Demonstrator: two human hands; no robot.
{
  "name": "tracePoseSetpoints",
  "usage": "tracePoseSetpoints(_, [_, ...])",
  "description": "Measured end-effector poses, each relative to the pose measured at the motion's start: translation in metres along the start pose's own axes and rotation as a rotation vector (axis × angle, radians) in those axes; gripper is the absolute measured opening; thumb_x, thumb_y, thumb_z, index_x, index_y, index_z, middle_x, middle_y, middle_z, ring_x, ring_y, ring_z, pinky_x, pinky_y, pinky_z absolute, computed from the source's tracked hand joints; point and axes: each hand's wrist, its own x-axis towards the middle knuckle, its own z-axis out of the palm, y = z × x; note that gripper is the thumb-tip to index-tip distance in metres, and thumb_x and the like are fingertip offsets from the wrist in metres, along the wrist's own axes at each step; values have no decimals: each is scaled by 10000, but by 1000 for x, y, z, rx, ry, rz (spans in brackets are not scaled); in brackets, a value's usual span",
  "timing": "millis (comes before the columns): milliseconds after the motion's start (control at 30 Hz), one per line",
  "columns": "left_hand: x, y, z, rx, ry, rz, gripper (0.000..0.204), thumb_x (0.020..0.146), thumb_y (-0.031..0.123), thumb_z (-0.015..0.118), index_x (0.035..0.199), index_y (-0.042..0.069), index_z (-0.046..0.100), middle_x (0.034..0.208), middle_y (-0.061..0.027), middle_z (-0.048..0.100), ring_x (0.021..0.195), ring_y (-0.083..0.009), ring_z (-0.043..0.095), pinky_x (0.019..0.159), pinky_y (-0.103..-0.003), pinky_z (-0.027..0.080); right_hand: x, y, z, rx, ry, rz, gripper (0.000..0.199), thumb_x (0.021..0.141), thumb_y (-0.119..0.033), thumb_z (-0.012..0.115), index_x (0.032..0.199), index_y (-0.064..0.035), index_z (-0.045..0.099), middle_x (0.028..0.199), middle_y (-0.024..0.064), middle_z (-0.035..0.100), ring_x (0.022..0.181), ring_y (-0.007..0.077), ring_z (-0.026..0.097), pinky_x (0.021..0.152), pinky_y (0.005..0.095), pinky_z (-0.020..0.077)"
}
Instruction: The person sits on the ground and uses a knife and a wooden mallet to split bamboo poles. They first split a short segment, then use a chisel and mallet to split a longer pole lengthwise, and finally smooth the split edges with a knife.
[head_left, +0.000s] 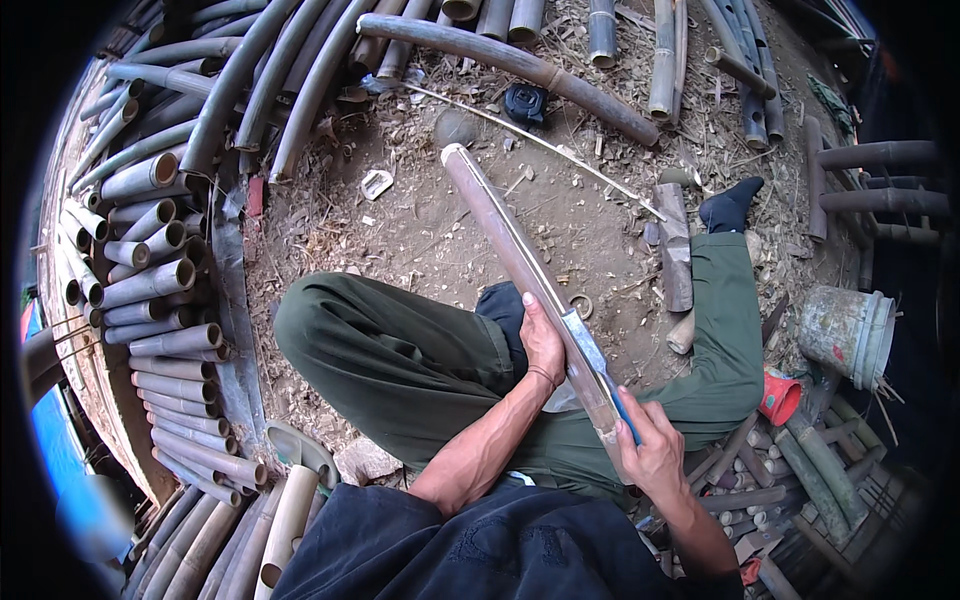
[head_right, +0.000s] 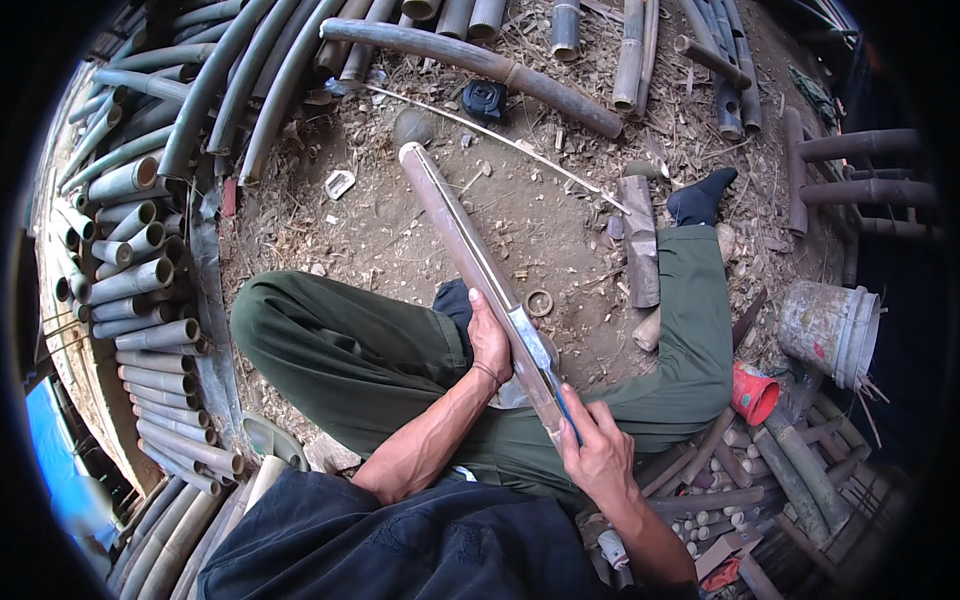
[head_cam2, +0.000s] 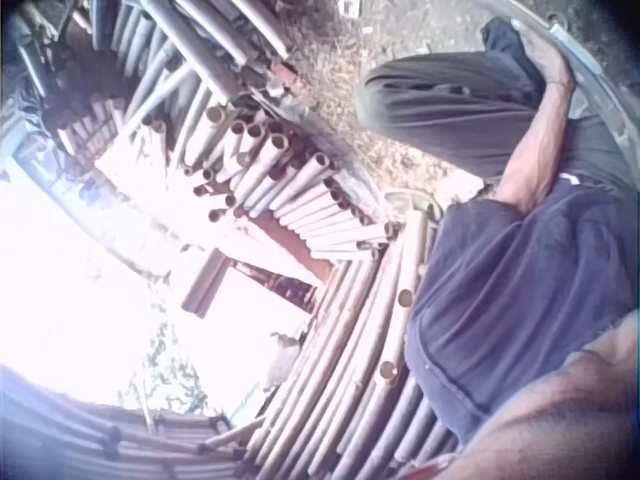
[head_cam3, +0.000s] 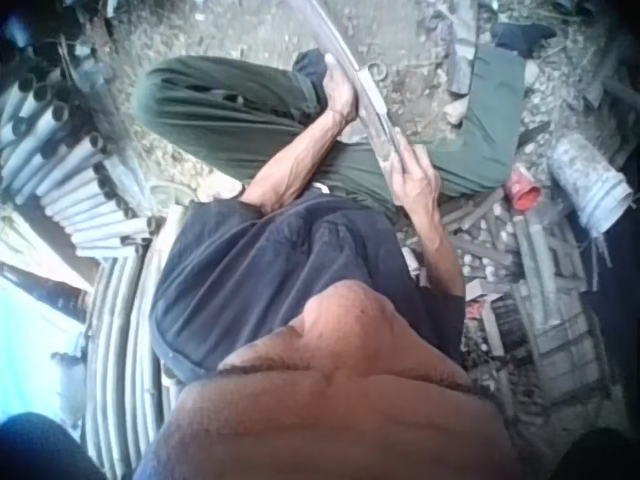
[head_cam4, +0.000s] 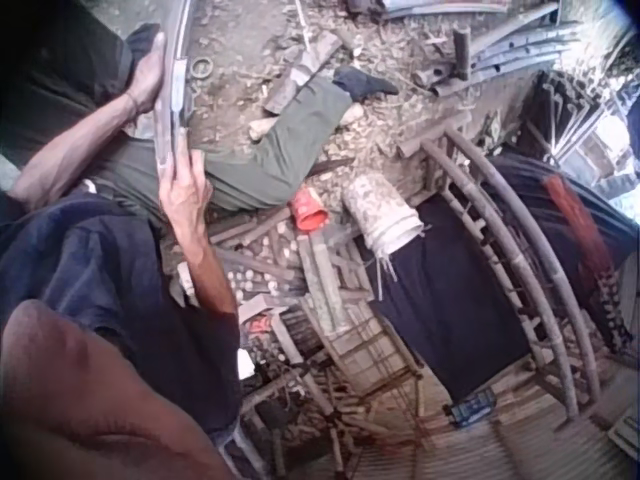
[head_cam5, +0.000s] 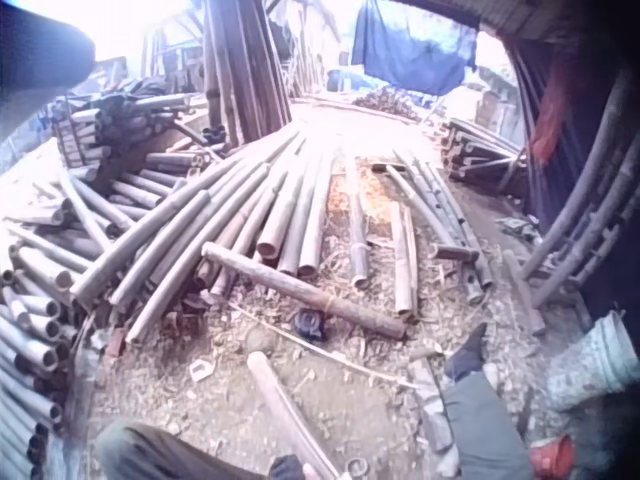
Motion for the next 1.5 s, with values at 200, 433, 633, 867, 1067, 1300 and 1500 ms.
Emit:
tracePoseSetpoints(200, [1, 2, 2, 158, 81, 125, 730, 965, 683, 276, 1063, 25, 576, 861, -73, 620, 786, -174, 606, 737, -332, 513, 86, -11, 28, 84, 13, -53, 410, 896, -128, 608, 1303, -73, 585, 895, 183, 617, 803, 378, 635, 709, 433, 506])
tracePoseSetpoints(433, [0, 3, -3, 284, 101, 129, 761, 987, 649, 258, 1171, -14, 583, 1009, -121, 667, 937, -211, 625, 859, -354, 487, 126, -20, 38, 95, -6, -53, 408, 897, -157, 590, 1296, -69, 589, 923, 204, 627, 827, 395, 634, 743, 438, 509])
tracePoseSetpoints(633, [-1, 5, 3, 272, 103, 214, 764, 1002, 619, 248, 1267, -32, 547, 1140, -168, 652, 1047, -238, 612, 932, -368, 462, 210, -30, 69, 97, 71, -137, 401, 892, -175, 575, 1281, -82, 602, 958, 227, 649, 884, 408, 646, 785, 454, 518])
tracePoseSetpoints(867, [2, -2, -5, 373, 130, 191, 780, 996, 635, 242, 1254, -39, 540, 1057, -164, 652, 987, -249, 599, 925, -384, 444, 308, -65, 93, 23, -12, -90, 436, 895, -210, 558, 1323, -126, 566, 1006, 240, 651, 917, 412, 656, 808, 480, 538])
tracePoseSetpoints(1067, [-4, 1, -5, 204, 70, 107, 756, 978, 664, 259, 1167, -9, 547, 912, -116, 633, 842, -197, 636, 757, -342, 519, 322, -63, 84, 204, 37, -117, 418, 923, -222, 553, 1307, -54, 556, 1000, 242, 656, 893, 386, 667, 781, 448, 534])
tracePoseSetpoints(1300, [-12, 18, 2, -132, -141, -120, 772, 938, 723, 223, 1092, 34, 532, 774, -125, 639, 642, -248, 675, 591, -372, 571, 180, -33, 0, 122, 262, -383, 422, 930, -145, 558, 1340, -46, 542, 972, 175, 660, 794, 322, 665, 708, 380, 521])
tracePoseSetpoints(1500, [-2, 5, 1, -47, -48, -68, 784, 939, 723, 235, 1029, 10, 548, 780, -136, 652, 636, -253, 676, 595, -375, 569, 65, -12, 3, -27, -3, -175, 418, 855, -81, 637, 1272, -66, 618, 843, 133, 618, 673, 307, 617, 601, 392, 497])
